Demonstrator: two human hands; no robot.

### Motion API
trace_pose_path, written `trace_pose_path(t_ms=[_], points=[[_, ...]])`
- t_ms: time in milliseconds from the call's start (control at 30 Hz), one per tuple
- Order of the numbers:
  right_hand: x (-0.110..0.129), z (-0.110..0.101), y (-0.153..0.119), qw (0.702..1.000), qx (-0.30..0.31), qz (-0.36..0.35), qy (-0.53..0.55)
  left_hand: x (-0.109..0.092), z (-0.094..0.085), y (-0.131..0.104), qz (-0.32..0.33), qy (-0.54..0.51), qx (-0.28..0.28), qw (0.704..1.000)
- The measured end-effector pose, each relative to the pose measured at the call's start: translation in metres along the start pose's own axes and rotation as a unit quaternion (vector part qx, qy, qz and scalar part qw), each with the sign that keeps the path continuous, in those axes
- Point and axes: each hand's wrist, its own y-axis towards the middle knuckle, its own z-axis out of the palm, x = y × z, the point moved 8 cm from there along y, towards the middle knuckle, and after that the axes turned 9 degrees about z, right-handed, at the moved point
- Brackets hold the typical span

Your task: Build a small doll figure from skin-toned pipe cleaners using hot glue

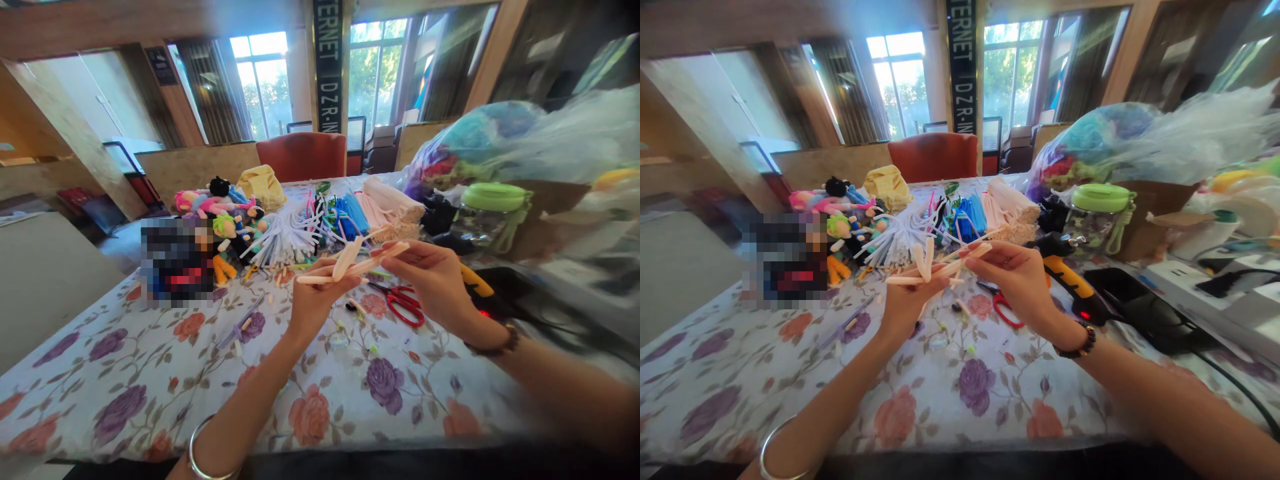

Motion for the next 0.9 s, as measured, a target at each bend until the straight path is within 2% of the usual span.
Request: trace_pose_path(t_ms=[300, 567, 900], points=[[-0.009, 0.001, -0.001, 0.998, -0.021, 0.050, 0.039, 0.012, 0.001, -0.002, -0.039, -0.031, -0.010, 0.999], [-0.011, -0.005, -0.003, 0.997, -0.058, 0.041, 0.006, 0.012, 0.003, -0.003, -0.053, -0.034, -0.012, 0.998], [-0.014, -0.003, -0.002, 0.998, -0.044, 0.022, 0.035, 0.015, 0.003, -0.004, -0.057, -0.047, -0.018, 0.997]])
